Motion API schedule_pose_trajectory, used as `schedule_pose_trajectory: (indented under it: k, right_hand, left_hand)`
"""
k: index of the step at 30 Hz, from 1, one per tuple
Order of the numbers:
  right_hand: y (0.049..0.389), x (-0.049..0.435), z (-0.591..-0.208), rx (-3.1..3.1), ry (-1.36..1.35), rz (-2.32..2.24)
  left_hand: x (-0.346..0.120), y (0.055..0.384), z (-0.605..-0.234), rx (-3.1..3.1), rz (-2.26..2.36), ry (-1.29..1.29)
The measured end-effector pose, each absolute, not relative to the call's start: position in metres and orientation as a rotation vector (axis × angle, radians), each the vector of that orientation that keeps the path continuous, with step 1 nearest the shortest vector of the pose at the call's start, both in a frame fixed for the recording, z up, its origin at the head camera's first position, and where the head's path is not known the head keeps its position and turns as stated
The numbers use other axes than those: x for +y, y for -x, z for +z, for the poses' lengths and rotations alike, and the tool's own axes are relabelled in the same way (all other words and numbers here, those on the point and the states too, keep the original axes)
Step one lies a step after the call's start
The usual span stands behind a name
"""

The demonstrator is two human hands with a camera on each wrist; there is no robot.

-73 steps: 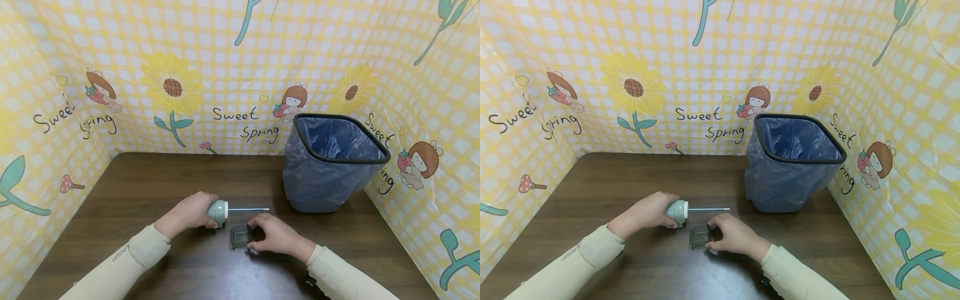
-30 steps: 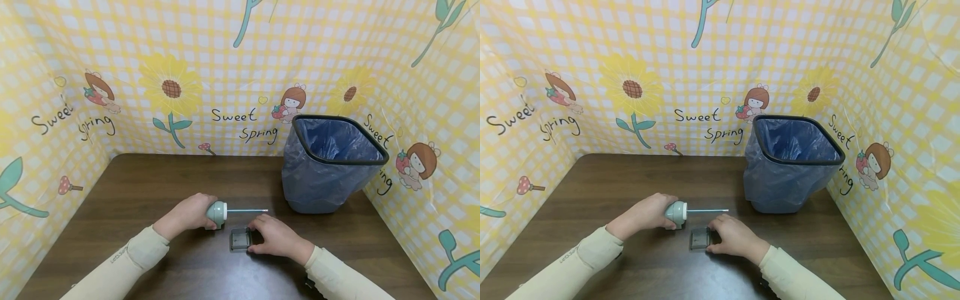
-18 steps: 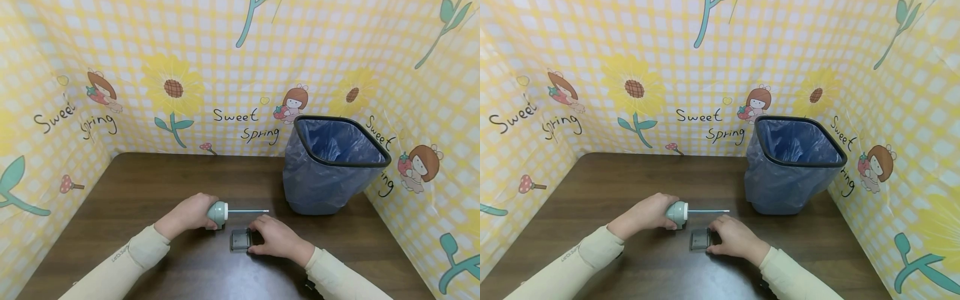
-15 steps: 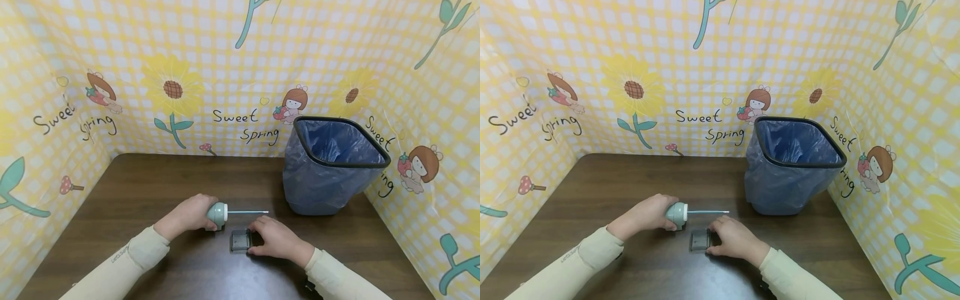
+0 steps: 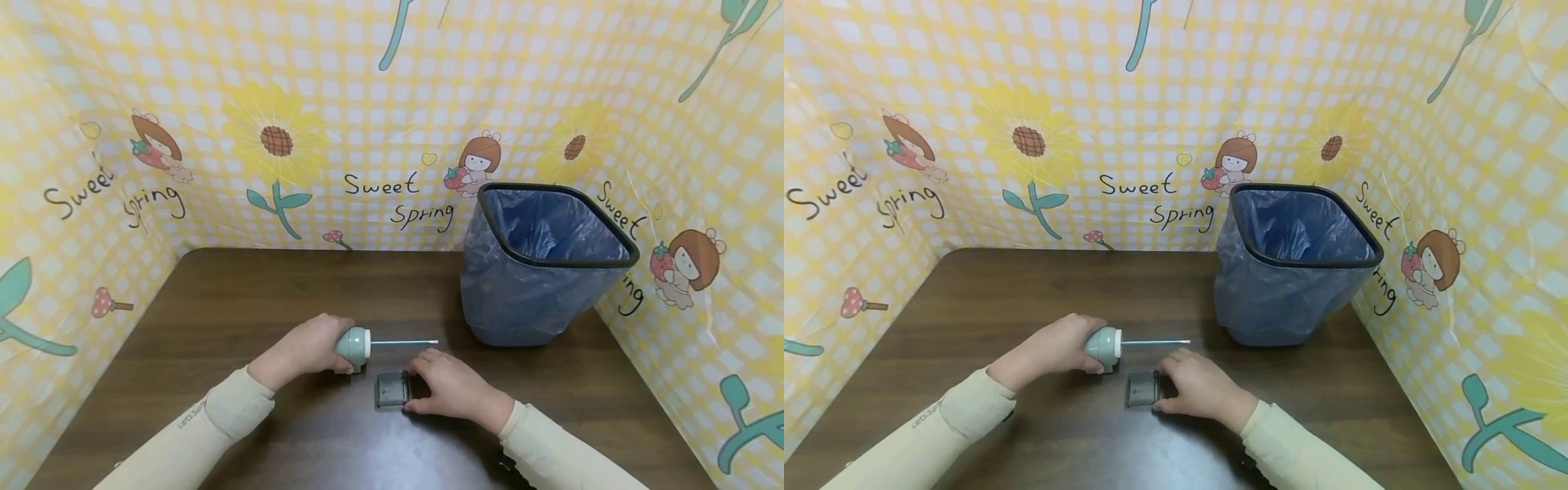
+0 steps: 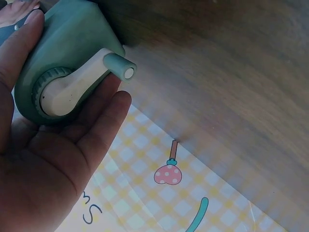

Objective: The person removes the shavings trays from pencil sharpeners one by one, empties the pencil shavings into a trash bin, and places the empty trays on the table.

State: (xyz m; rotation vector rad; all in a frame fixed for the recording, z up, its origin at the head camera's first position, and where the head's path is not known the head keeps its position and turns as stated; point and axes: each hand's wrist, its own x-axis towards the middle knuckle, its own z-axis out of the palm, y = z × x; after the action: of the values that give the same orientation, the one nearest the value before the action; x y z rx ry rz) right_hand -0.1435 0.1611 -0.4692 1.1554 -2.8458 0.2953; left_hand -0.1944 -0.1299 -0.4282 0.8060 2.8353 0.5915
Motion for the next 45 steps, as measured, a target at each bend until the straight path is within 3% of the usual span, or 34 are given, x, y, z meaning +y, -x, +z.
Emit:
schedule_pose_trajectory:
  k: [45]
  right_hand:
    - [0.1401,0.1583,-0.463,-2.818,-1.191,0.16]
  left_hand:
    - [-0.128,0.1923,-0.4266,2.857,0.469,-0.766]
